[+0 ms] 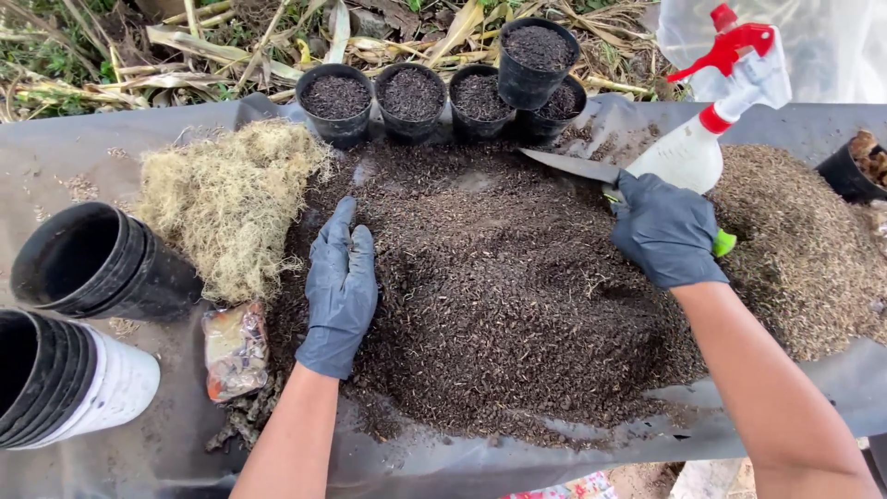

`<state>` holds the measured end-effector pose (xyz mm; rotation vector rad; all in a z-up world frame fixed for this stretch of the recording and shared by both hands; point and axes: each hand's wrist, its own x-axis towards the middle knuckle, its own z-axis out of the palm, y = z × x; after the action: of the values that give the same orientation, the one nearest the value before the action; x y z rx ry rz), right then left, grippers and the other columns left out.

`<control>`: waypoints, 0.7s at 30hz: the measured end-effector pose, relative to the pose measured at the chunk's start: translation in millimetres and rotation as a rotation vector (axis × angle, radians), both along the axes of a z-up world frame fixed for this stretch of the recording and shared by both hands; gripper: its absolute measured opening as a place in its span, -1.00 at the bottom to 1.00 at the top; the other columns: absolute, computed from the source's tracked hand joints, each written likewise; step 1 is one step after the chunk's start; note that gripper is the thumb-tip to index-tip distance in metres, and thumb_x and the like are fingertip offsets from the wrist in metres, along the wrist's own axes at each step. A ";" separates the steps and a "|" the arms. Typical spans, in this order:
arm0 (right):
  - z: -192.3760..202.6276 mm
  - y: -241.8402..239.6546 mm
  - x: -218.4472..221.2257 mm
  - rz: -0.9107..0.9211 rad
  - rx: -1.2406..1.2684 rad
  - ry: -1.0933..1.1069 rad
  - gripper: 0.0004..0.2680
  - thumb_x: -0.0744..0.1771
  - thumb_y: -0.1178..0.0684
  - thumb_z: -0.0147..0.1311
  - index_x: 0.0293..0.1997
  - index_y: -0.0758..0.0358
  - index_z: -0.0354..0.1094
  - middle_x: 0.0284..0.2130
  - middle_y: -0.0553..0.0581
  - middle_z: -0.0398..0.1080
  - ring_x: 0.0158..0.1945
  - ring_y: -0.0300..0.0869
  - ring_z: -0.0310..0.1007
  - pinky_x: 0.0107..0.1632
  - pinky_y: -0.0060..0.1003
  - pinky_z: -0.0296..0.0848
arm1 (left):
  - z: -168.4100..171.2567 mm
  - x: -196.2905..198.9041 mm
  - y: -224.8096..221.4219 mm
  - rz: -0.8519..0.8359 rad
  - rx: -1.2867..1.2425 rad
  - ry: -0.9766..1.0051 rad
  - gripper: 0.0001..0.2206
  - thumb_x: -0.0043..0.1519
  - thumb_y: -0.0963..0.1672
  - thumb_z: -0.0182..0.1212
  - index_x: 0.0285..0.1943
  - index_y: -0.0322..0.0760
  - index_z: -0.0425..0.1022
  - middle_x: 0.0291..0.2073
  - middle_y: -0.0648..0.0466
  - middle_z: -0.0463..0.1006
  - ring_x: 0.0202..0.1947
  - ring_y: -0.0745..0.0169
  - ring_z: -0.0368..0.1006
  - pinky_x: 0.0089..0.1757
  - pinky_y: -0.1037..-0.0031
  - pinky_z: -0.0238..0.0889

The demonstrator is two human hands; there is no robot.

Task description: Mixing soil on a workbench and filling small plastic pots using a hand trowel.

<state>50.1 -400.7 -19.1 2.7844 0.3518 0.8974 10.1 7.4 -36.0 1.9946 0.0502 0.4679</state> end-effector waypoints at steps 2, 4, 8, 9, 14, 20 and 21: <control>-13.2 -12.2 2.1 -0.058 0.101 0.106 -0.83 0.34 -0.05 0.01 -0.15 0.14 0.49 -0.50 0.11 0.46 -0.42 0.10 0.53 -0.31 -0.06 0.43 | 8.7 -2.7 -3.8 -0.018 -0.061 0.018 -0.62 0.44 -0.02 -0.03 0.43 -0.04 0.39 0.34 -0.01 0.41 0.39 -0.05 0.25 0.32 0.14 0.07; -1.4 2.5 -5.9 -0.084 0.132 0.177 -0.83 0.35 -0.08 0.02 -0.16 0.12 0.48 -0.50 0.12 0.47 -0.41 0.11 0.54 -0.31 -0.05 0.45 | 12.2 -2.7 -6.2 -0.015 -0.067 0.013 -0.61 0.43 -0.04 -0.01 0.43 -0.07 0.40 0.34 -0.04 0.41 0.38 -0.09 0.26 0.32 0.12 0.08; 40.7 37.3 -26.6 -0.209 0.298 0.495 -0.77 0.32 -0.17 0.05 -0.09 0.00 0.57 -0.42 0.26 0.57 -0.22 0.25 0.61 -0.17 0.01 0.53 | 13.1 -2.3 -8.3 0.003 -0.044 0.009 -0.62 0.41 -0.06 0.04 0.42 -0.10 0.41 0.32 -0.08 0.43 0.36 -0.13 0.28 0.29 0.08 0.12; 53.1 43.7 -30.1 -0.206 0.296 0.495 -0.77 0.32 -0.17 0.05 -0.09 0.00 0.57 -0.42 0.26 0.57 -0.22 0.25 0.61 -0.17 0.01 0.53 | 12.5 -2.3 -8.1 0.006 -0.045 0.009 -0.62 0.41 -0.06 0.04 0.42 -0.10 0.41 0.32 -0.08 0.43 0.36 -0.13 0.28 0.29 0.08 0.12; 59.2 33.5 -15.8 -0.259 0.476 0.639 -0.76 0.34 -0.03 0.06 0.09 -0.36 0.52 -0.17 -0.25 0.59 -0.45 -0.17 0.41 -0.29 -0.26 0.47 | 0.1 -0.6 -0.1 -0.086 0.007 -0.050 -0.57 0.44 -0.02 -0.12 0.46 -0.20 0.26 0.39 -0.04 0.35 0.42 0.04 0.21 0.35 0.28 0.04; 15.1 23.2 13.8 -0.154 0.018 0.359 -0.72 0.31 0.04 -0.14 0.06 0.10 0.48 -0.61 0.01 0.34 -0.60 -0.12 0.38 -0.55 -0.24 0.34 | 1.6 0.9 -0.1 -0.083 -0.003 -0.008 -0.53 0.42 0.02 -0.14 0.47 -0.23 0.26 0.40 -0.08 0.33 0.42 0.01 0.19 0.35 0.25 0.02; 17.1 33.0 11.9 -0.149 0.014 0.358 -0.72 0.31 0.04 -0.14 0.06 0.10 0.48 -0.61 0.01 0.34 -0.60 -0.12 0.38 -0.55 -0.24 0.34 | 1.1 1.0 -0.7 -0.077 -0.006 -0.008 -0.53 0.42 0.02 -0.14 0.47 -0.23 0.26 0.40 -0.08 0.33 0.42 0.01 0.19 0.35 0.25 0.02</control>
<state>62.0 -367.6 -2.1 2.9320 0.1850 0.3675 11.2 6.7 -35.0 1.9810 -0.0301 0.4254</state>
